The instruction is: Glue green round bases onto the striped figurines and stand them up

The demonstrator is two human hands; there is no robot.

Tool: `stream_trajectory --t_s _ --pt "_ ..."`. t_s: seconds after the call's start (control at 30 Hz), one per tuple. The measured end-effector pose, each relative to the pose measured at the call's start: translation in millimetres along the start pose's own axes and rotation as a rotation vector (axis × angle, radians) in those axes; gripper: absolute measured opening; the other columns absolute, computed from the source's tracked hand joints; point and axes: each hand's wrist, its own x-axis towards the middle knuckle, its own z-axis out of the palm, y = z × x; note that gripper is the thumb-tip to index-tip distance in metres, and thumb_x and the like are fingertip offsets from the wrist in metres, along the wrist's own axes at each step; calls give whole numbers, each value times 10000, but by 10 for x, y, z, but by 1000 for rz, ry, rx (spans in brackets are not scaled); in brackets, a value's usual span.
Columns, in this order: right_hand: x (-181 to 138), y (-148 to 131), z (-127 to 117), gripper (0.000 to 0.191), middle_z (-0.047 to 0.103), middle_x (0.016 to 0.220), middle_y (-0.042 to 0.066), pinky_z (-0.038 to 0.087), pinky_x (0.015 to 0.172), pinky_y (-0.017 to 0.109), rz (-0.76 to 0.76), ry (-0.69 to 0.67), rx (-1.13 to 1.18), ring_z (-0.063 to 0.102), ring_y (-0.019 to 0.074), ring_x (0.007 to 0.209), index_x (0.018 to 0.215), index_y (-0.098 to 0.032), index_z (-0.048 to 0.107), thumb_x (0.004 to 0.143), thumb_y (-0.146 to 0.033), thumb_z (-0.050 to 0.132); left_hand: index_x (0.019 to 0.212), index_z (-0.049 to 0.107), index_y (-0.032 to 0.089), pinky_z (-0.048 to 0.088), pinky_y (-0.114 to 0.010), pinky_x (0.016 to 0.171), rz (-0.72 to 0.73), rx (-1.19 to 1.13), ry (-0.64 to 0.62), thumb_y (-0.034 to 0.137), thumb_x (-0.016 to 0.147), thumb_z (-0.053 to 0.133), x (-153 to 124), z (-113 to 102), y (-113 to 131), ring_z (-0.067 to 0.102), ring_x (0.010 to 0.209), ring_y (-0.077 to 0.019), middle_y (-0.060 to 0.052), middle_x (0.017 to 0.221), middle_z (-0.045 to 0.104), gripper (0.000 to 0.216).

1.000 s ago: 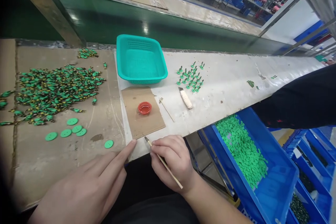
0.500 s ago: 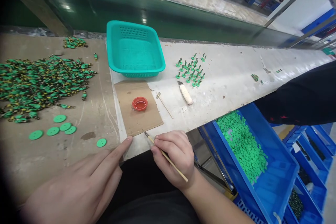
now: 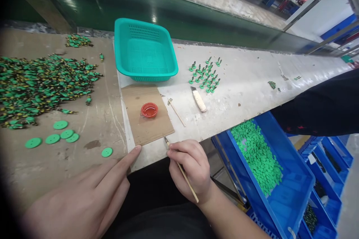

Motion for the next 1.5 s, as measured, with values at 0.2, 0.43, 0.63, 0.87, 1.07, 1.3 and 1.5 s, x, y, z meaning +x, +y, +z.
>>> stream_trajectory --t_s 0.2,0.43,0.63,0.87,1.07,1.3,1.5 --pt "24 -7 -71 333 905 1130 99 756 924 380 -6 -34 -17 874 219 1014 1184 -203 828 987 58 769 1477 718 128 533 -425 700 10 -4 27 150 1214 400 55 -42 14 843 831 -236 -45 933 837 414" --pt "220 -115 -51 305 855 1039 28 715 908 290 210 33 275 830 167 1008 1260 -245 833 1074 -34 715 1509 686 120 572 -381 740 69 -187 -10 124 1179 429 -39 -162 -50 797 789 -198 -13 916 801 418" --pt "569 -261 316 218 857 1111 26 703 946 275 259 -159 534 840 145 1028 1287 -256 794 1135 -116 727 1607 681 196 510 -395 843 -61 -178 62 96 1143 598 -426 -230 -358 695 839 -202 -10 960 756 481" --pt "796 -209 647 124 790 952 5 634 774 319 0 -240 480 747 154 829 1137 -250 716 1132 -126 716 1584 684 169 488 -416 825 -43 -134 84 126 1169 606 -419 -167 -450 669 850 -211 -15 970 777 425" --pt "818 -188 781 101 745 890 -6 616 720 297 -53 -313 474 715 139 774 1090 -242 673 1160 -188 721 1495 703 224 460 -435 763 -103 -132 48 164 1181 566 -401 -156 -391 662 792 -215 15 901 750 347" --pt "817 -198 771 106 765 915 6 621 722 319 -90 -317 431 710 152 782 1083 -238 692 1186 -229 715 1473 707 243 472 -464 763 -128 -133 4 182 1144 583 -453 -148 -391 667 804 -228 6 942 766 357" --pt "806 -204 773 121 774 922 8 625 759 313 -98 -325 391 718 147 800 1076 -236 692 1193 -243 720 1498 683 235 454 -473 774 -114 -143 23 164 1134 623 -468 -141 -388 640 802 -245 4 940 763 376"
